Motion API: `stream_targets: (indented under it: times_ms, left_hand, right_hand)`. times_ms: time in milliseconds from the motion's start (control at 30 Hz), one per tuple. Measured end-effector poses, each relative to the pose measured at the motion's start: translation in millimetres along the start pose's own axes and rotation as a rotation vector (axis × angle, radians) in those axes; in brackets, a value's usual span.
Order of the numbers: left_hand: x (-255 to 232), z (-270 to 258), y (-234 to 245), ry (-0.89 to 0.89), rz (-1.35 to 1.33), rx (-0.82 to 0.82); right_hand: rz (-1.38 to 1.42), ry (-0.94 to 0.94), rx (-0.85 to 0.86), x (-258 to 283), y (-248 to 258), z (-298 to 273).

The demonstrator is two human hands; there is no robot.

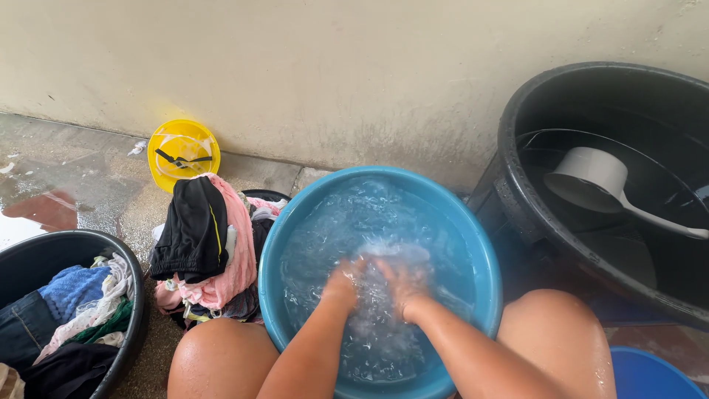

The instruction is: The person is manually washing a piece of clothing in a basin with water and detergent.

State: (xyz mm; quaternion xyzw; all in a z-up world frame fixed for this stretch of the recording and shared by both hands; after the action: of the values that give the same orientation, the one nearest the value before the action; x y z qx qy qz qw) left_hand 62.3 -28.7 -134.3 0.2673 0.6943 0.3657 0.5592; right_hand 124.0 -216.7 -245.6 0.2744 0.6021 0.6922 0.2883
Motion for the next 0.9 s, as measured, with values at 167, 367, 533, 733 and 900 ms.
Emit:
stream_targets:
  times_ms: [167,367,533,733,900]
  left_hand:
    - [-66,-25,63,0.058,-0.078,-0.160]
    - [-100,-37,92,0.155,-0.381,-0.368]
    - [-112,-48,99,0.098,-0.661,-0.456]
    - [-101,-40,101,-0.074,-0.948,-0.391]
    - [-87,-41,137,-0.056,-0.311,-0.239]
  right_hand:
    - [0.715,-0.427,-0.087,25,108,19]
    - [1.152,-0.669,-0.306,35,168,19]
    - [1.461,-0.650,-0.373,43,208,14]
    - [1.457,-0.643,-0.318,41,227,12]
    - [0.771,-0.676,-0.205,44,267,12]
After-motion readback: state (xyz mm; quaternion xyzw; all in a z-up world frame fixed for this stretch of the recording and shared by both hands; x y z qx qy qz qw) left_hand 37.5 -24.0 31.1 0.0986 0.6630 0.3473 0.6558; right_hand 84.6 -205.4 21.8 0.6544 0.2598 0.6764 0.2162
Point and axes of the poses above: each hand's wrist, its own z-axis towards the middle knuckle, its own y-axis out of the back of the hand, x = y × z, the point moved 1 cm from there along z, towards the middle knuckle, and after that the axes turned 15 degrees about -x, right-handed, at the moved point
